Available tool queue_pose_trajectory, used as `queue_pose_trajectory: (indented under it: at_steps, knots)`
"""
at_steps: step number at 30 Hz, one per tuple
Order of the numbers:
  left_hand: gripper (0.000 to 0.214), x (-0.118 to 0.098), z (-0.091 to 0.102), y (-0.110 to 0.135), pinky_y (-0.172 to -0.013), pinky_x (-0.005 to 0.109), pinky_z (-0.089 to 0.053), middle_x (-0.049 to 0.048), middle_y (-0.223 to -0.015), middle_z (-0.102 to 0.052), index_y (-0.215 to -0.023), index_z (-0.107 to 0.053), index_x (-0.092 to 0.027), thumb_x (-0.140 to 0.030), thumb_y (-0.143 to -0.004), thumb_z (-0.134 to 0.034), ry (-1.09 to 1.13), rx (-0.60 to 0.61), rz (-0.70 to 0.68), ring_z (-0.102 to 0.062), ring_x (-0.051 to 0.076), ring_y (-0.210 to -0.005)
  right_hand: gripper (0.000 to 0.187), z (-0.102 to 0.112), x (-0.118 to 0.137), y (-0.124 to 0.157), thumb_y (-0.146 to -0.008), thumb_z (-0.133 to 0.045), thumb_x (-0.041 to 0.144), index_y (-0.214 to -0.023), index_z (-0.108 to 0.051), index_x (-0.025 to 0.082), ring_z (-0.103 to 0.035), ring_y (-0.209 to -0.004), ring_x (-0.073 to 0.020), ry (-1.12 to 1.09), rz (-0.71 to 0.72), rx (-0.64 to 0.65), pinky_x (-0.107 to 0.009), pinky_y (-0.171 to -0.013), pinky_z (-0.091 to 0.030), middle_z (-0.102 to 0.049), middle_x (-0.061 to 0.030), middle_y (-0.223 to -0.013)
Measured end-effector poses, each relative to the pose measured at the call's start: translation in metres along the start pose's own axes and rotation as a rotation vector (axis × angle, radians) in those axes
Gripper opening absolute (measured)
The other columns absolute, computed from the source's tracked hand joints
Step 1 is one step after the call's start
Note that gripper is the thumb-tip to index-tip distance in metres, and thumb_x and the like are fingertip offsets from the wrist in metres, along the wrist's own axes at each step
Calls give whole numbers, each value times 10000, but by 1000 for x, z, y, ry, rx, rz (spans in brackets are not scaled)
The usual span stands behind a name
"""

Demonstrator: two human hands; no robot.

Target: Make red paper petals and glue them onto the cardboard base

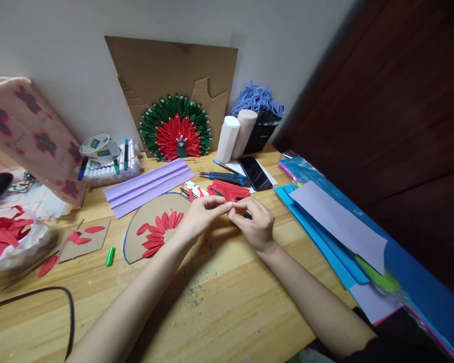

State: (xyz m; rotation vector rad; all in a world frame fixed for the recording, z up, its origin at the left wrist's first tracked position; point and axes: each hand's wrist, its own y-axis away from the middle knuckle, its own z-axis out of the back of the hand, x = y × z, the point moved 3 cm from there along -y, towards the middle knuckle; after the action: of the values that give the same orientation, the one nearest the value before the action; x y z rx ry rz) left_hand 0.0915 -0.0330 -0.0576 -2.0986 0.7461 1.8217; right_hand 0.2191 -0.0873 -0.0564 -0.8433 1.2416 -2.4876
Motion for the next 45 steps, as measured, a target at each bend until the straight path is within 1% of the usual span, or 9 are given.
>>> queue_pose_trajectory:
  at_steps: [6,11,16,23,25,28,34,39,45]
  knots:
    - [234,5,3,-1,-775,268,-429,37,-776,-686,-749,-721,-144,-364,-670,-738,27,-41,-20,-585,148,-768,78,-1,-1,-2,-846,-542,176,-779,-580,189,-583,-597,-130,-21,-33,81,-243,-591,-479,-623,-14,-672]
    - [247,17,4,-6,-748,243,-420,15,-747,-670,-729,-709,-151,-326,-585,-808,200,-99,38,-572,116,-732,87,0,2,-3,-856,-533,177,-784,-579,191,-592,-616,-136,-6,-22,89,-247,-610,-481,-633,-18,-683]
    - [286,24,2,-10,-740,233,-431,-10,-637,-616,-641,-671,-136,-295,-494,-858,420,-55,89,-567,96,-678,78,1,6,-4,-872,-531,172,-811,-578,183,-598,-634,-143,40,27,104,-255,-624,-478,-652,-39,-708]
    - [220,28,6,-12,-713,201,-439,1,-674,-600,-674,-673,-141,-271,-583,-826,499,65,82,-547,85,-676,80,3,9,-7,-869,-540,180,-848,-617,174,-614,-667,-151,-34,54,169,-275,-650,-499,-664,-50,-728]
    - [219,27,8,-10,-720,198,-436,14,-705,-604,-692,-679,-137,-291,-610,-811,504,110,112,-543,86,-693,68,3,4,-10,-855,-569,208,-860,-632,184,-630,-701,-149,-187,-49,192,-275,-668,-516,-674,-45,-762]
    - [219,25,8,-7,-718,218,-442,30,-724,-595,-689,-681,-128,-296,-620,-803,529,216,167,-517,86,-667,130,-1,-12,-14,-817,-625,271,-909,-645,181,-663,-780,-154,-517,-367,208,-275,-710,-544,-697,-54,-862]
    - [208,25,3,4,-724,247,-437,19,-696,-498,-725,-646,-109,-236,-634,-783,642,423,366,-483,98,-668,296,-17,-25,-7,-698,-733,389,-897,-676,177,-665,-794,-146,-1090,-781,566,-271,-759,-525,-701,-34,-842]
    - [176,24,-3,9,-743,262,-404,10,-710,-448,-805,-604,-84,-186,-712,-713,703,625,440,-446,85,-666,249,-18,-20,-2,-693,-749,372,-845,-699,182,-601,-733,-109,-1236,-799,687,-227,-712,-485,-641,-6,-788]
    - [171,21,-4,11,-759,278,-377,0,-694,-393,-747,-560,-92,-199,-724,-692,666,689,460,-394,91,-649,252,-22,-17,-1,-622,-796,387,-733,-696,183,-551,-703,-94,-1284,-813,637,-208,-687,-445,-572,22,-715]
